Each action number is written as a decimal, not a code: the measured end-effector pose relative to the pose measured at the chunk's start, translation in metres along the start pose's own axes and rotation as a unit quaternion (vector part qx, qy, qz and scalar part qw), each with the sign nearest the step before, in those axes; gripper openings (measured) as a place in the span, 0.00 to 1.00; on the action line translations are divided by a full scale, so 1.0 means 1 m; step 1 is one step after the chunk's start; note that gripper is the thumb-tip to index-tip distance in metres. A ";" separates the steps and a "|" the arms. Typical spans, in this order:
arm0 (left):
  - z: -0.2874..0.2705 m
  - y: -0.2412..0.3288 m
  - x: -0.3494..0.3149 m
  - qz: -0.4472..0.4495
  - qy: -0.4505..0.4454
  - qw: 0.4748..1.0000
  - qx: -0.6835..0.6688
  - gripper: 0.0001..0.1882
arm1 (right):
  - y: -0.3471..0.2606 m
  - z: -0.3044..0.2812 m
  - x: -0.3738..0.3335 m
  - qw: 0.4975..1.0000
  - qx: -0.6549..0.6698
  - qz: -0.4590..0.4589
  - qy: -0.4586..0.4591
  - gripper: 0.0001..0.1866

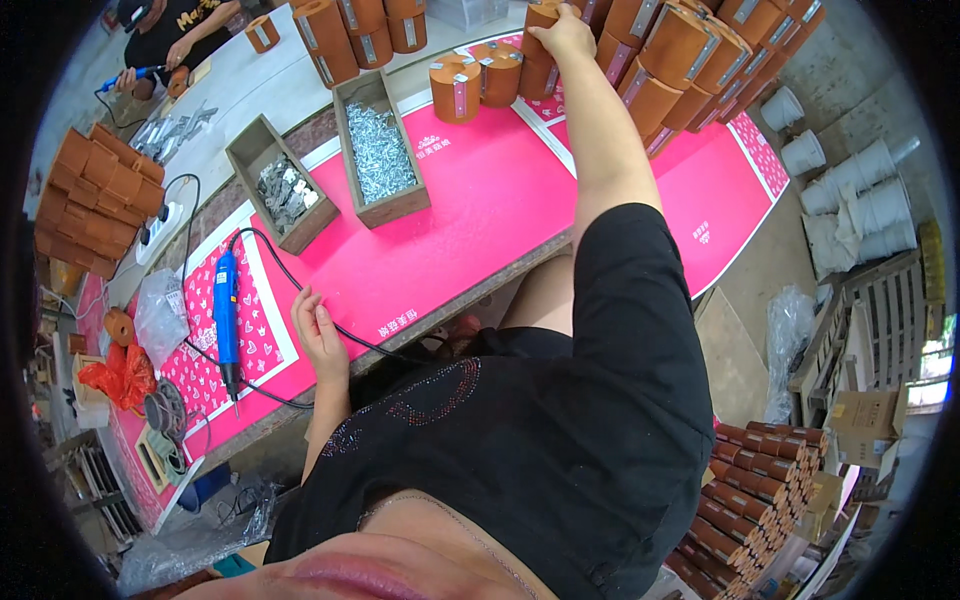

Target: Assembling wooden furniture components by screwing in metal parts with an electric screwdriver.

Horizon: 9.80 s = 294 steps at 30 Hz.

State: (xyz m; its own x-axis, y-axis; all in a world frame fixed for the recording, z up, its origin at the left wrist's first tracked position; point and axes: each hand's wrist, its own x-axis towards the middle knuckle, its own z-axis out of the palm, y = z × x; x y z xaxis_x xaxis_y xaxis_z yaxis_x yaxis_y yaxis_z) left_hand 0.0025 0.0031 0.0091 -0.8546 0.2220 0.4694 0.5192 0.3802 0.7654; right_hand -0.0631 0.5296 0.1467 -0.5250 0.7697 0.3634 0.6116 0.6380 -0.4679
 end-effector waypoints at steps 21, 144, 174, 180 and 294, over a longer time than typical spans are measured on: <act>0.021 0.070 0.019 0.146 -0.131 0.977 -0.084 0.41 | -0.082 -0.045 -0.342 0.877 0.179 -0.346 -0.282 0.24; 0.030 0.080 0.025 0.176 -0.069 0.979 0.079 0.21 | -0.129 -0.018 -0.313 0.587 0.739 -0.146 -0.295 0.06; 0.032 0.079 0.024 0.163 -0.059 0.983 0.065 0.22 | -0.148 -0.038 -0.295 0.677 0.519 -0.286 -0.437 0.18; 0.034 0.076 0.025 0.171 -0.066 0.981 0.058 0.21 | -0.149 -0.028 -0.315 0.760 0.512 -0.253 -0.310 0.17; 0.039 0.077 0.050 0.184 -0.122 0.969 0.113 0.35 | -0.146 0.001 -0.314 0.731 0.636 -0.180 -0.169 0.10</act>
State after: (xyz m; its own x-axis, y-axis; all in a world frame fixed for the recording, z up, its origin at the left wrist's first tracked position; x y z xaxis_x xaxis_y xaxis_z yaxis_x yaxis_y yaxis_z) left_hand -0.0009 0.0788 0.0741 -0.6034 0.5742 0.5534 0.7972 0.4155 0.4381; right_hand 0.0124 0.1947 0.1000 -0.7638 0.3709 0.5282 -0.5350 0.0941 -0.8396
